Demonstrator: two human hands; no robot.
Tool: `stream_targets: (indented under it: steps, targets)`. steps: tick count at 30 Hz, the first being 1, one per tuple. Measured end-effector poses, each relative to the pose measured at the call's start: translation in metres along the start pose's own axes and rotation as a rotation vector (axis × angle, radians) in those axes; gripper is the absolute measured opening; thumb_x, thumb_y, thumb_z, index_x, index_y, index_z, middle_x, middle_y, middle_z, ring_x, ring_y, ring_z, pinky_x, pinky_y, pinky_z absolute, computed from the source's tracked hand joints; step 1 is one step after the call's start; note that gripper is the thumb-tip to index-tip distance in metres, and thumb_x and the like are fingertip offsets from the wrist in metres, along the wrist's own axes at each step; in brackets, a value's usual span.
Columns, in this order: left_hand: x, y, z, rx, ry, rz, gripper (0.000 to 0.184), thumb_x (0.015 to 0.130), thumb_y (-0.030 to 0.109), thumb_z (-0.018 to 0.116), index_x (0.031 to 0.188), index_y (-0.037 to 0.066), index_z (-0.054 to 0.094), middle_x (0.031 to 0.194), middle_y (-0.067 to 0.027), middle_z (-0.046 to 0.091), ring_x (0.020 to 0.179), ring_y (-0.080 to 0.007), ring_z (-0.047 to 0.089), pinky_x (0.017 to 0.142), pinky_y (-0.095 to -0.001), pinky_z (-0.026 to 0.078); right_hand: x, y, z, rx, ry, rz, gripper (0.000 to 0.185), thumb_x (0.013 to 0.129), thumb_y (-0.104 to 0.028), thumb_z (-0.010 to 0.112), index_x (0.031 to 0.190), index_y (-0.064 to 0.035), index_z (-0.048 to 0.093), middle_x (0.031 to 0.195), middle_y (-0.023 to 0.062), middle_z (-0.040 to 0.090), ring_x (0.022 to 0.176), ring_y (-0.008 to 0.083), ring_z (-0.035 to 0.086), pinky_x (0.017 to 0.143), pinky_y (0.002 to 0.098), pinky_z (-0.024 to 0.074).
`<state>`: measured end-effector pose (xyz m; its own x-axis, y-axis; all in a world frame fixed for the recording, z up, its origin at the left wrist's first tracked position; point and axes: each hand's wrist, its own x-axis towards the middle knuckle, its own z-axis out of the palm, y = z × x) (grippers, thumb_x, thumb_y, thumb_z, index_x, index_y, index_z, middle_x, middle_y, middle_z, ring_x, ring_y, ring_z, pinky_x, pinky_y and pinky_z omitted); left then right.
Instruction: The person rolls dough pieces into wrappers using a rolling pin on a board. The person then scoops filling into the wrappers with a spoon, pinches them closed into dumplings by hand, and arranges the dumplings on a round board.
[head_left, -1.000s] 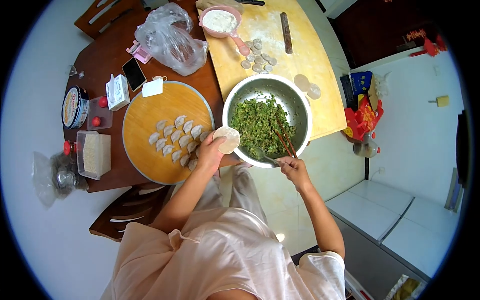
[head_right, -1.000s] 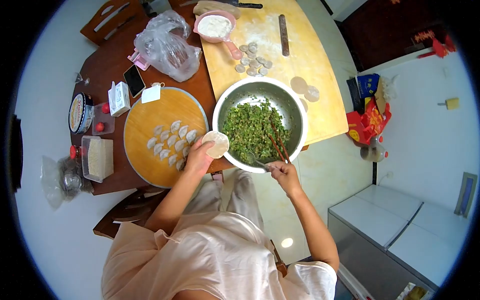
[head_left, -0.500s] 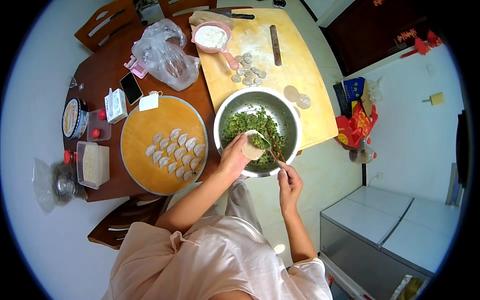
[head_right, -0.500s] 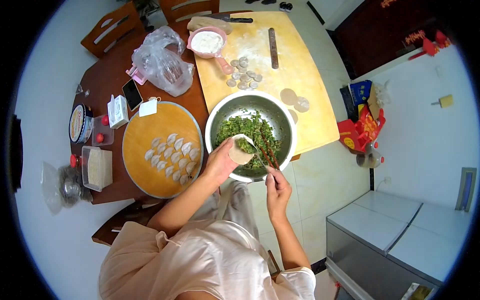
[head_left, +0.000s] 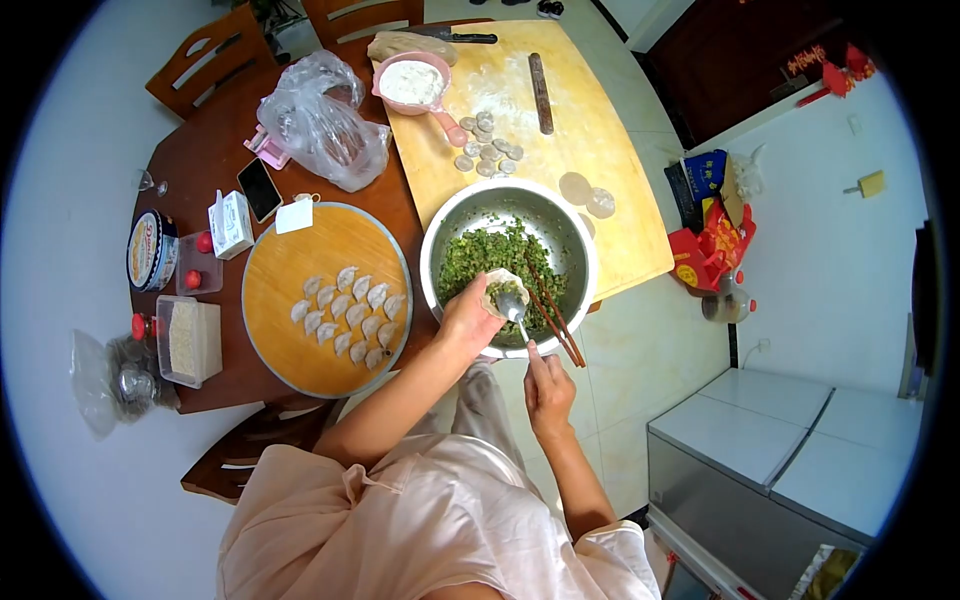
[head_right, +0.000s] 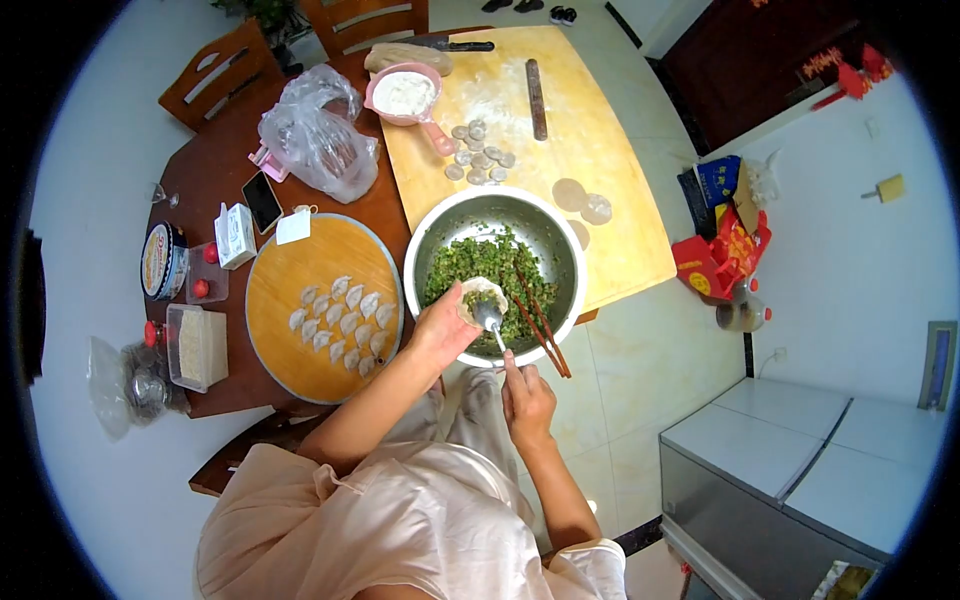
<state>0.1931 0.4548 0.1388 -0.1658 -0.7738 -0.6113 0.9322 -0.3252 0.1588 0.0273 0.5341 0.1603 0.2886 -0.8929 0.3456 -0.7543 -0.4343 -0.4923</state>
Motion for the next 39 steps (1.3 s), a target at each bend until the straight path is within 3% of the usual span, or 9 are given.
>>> stream_targets:
  steps: [10,16,17,21,25,31,34,39]
  targets:
    - [-0.010,0.015,0.003,0.012,-0.050,0.073,0.037,0.103,0.029,0.036,0.125,0.001,0.046,0.125,-0.0132,0.053,0.116,-0.0260,0.052,0.100,-0.0487,0.044,0.031,-0.006,-0.011,0.192,0.131,0.076,0.039,0.077,0.013,0.057,0.114,0.0015,0.063,0.067,0.0104,0.046,0.058,0.0229,0.048,0.055,0.0314,0.0421]
    - [-0.008,0.021,-0.010,-0.052,-0.067,0.117,0.036,0.102,0.028,0.038,0.123,0.000,0.048,0.122,-0.0145,0.055,0.116,-0.0273,0.052,0.101,-0.0495,0.043,0.024,-0.017,-0.007,0.192,0.072,0.059,0.038,0.079,0.012,0.056,0.115,-0.0001,0.063,0.087,0.0178,0.061,0.070,0.0290,0.060,0.060,0.0301,0.0464]
    - [-0.006,0.025,-0.018,-0.051,-0.044,0.148,0.034,0.102,0.026,0.038,0.122,0.000,0.048,0.122,-0.0148,0.054,0.115,-0.0276,0.053,0.100,-0.0488,0.044,0.019,-0.013,-0.009,0.156,0.069,0.103,0.038,0.079,0.011,0.055,0.114,-0.0015,0.063,0.101,0.0206,0.063,0.077,0.0315,0.063,0.065,0.0307,0.0492]
    - [-0.017,0.043,-0.023,-0.057,0.025,0.153,0.030,0.102,0.020,0.039,0.121,0.000,0.048,0.120,-0.0131,0.056,0.114,-0.0271,0.054,0.100,-0.0473,0.046,0.006,0.004,0.002,-0.038,-0.130,0.111,0.032,0.074,0.004,0.061,0.105,-0.0035,0.065,0.088,0.0150,0.060,0.067,0.0317,0.059,0.059,0.0397,0.0472]
    - [-0.033,0.045,-0.020,0.009,-0.030,0.080,0.029,0.101,0.018,0.041,0.122,0.000,0.049,0.123,-0.0130,0.055,0.115,-0.0266,0.054,0.099,-0.0472,0.047,0.000,0.015,0.025,-0.263,-0.365,0.117,0.037,0.072,0.001,0.066,0.108,-0.0064,0.065,0.091,0.0117,0.061,0.077,0.0313,0.060,0.065,0.0379,0.0469]
    - [-0.065,0.043,-0.008,0.148,-0.096,-0.024,0.029,0.100,0.016,0.044,0.123,0.001,0.049,0.122,-0.0125,0.056,0.112,-0.0247,0.057,0.097,-0.0441,0.048,0.041,-0.026,-0.019,0.007,-0.028,-0.166,0.034,0.075,-0.007,0.070,0.108,-0.0067,0.063,0.108,0.0108,0.063,0.093,0.0282,0.060,0.082,0.0417,0.0425]
    - [-0.076,0.038,-0.002,0.184,-0.156,-0.111,0.032,0.101,0.018,0.041,0.127,0.002,0.047,0.126,-0.0143,0.054,0.117,-0.0268,0.054,0.099,-0.0459,0.046,0.059,-0.034,-0.030,0.113,0.040,-0.371,0.031,0.074,-0.008,0.072,0.104,-0.0081,0.064,0.116,0.0108,0.062,0.100,0.0259,0.060,0.088,0.0419,0.0422]
    - [-0.094,0.034,0.009,0.355,-0.250,-0.106,0.032,0.100,0.014,0.044,0.130,0.004,0.047,0.125,-0.0075,0.055,0.111,-0.0180,0.056,0.096,-0.0383,0.047,0.074,-0.036,-0.036,0.128,0.011,-0.503,0.019,0.068,-0.009,0.075,0.083,-0.0081,0.063,0.112,0.0094,0.064,0.100,0.0250,0.061,0.087,0.0424,0.0439]
